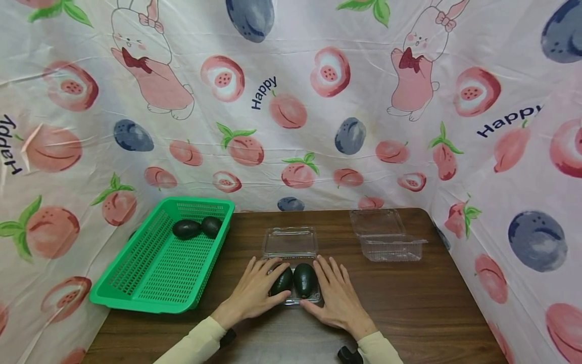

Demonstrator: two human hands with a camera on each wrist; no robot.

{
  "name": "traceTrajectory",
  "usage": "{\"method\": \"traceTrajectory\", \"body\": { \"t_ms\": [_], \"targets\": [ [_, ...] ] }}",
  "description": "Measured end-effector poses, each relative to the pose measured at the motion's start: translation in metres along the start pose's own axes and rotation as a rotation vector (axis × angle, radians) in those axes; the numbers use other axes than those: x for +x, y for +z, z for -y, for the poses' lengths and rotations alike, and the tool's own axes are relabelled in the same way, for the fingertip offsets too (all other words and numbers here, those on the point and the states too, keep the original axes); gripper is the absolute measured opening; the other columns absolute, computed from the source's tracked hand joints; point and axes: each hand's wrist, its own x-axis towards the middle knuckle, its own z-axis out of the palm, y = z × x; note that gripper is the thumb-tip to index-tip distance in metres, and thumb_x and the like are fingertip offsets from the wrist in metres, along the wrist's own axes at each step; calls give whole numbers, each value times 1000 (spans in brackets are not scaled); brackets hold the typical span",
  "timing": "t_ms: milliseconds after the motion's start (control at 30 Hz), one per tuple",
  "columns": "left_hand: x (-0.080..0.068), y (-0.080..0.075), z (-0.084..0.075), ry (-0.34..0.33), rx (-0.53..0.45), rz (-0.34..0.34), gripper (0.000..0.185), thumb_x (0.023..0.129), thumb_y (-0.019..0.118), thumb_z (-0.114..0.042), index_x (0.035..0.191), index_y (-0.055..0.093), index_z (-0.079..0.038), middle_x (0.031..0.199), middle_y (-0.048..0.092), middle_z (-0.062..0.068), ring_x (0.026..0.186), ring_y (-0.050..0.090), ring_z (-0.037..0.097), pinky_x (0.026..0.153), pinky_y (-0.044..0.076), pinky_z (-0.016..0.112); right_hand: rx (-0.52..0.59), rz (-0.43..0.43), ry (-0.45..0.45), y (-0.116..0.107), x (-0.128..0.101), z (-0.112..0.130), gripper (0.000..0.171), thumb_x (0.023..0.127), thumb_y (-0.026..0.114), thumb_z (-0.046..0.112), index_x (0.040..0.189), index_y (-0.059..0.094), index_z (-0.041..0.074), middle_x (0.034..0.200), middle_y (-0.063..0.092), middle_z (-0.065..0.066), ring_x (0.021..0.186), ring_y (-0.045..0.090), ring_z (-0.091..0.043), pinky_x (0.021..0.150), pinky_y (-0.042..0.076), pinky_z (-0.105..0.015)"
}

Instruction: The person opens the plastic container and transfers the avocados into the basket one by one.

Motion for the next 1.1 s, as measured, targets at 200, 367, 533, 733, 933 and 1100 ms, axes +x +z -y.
{"method": "traceTrajectory", "body": {
  "t_ms": [200, 367, 533, 733, 933, 1100],
  "targets": [
    [3, 4, 1, -44, -48, 62, 68, 107, 73, -57, 164, 60, -22, 165, 61, 13, 144, 65, 45, 129, 35, 80, 8, 4, 14, 1, -1, 1, 106, 99, 74, 70, 176, 38, 7, 185, 37, -17, 168, 39, -52, 131, 35, -78],
    [6, 6, 1, -70, -56, 84, 67, 107, 72, -57, 164, 60, -23, 164, 61, 12, 141, 67, 43, 130, 34, 80, 16, 12, 23, 2, -2, 1, 106, 99, 73, 70, 177, 38, 7, 185, 37, -17, 168, 38, -52, 131, 35, -78],
    [9, 7, 0, -70, -59, 75, 65, 106, 74, -55, 162, 62, -22, 161, 63, 11, 132, 73, 42, 129, 35, 81, 16, 5, 21, 3, -2, 2, 106, 99, 73, 71, 176, 38, 7, 184, 37, -17, 168, 39, -52, 130, 35, -79],
    [12, 8, 0, -63, -52, 62, 63, 105, 77, -51, 159, 64, -21, 157, 65, 11, 124, 77, 40, 128, 36, 82, 7, 4, 12, 3, -1, 1, 106, 100, 73, 70, 176, 38, 7, 184, 38, -18, 167, 39, -52, 130, 36, -79],
    [14, 9, 0, -57, -43, 38, 60, 103, 80, -46, 155, 67, -21, 153, 68, 11, 118, 80, 39, 127, 38, 82, 1, 2, 6, 2, -1, 1, 105, 100, 74, 70, 175, 40, 6, 184, 38, -18, 167, 40, -52, 131, 36, -78],
    [15, 11, 0, -51, -30, 18, 56, 102, 81, -43, 152, 69, -21, 149, 69, 10, 114, 82, 37, 125, 41, 82, 10, 11, 16, 2, -1, 1, 106, 100, 73, 71, 176, 38, 7, 184, 37, -17, 168, 38, -51, 131, 35, -78]
  ]
}}
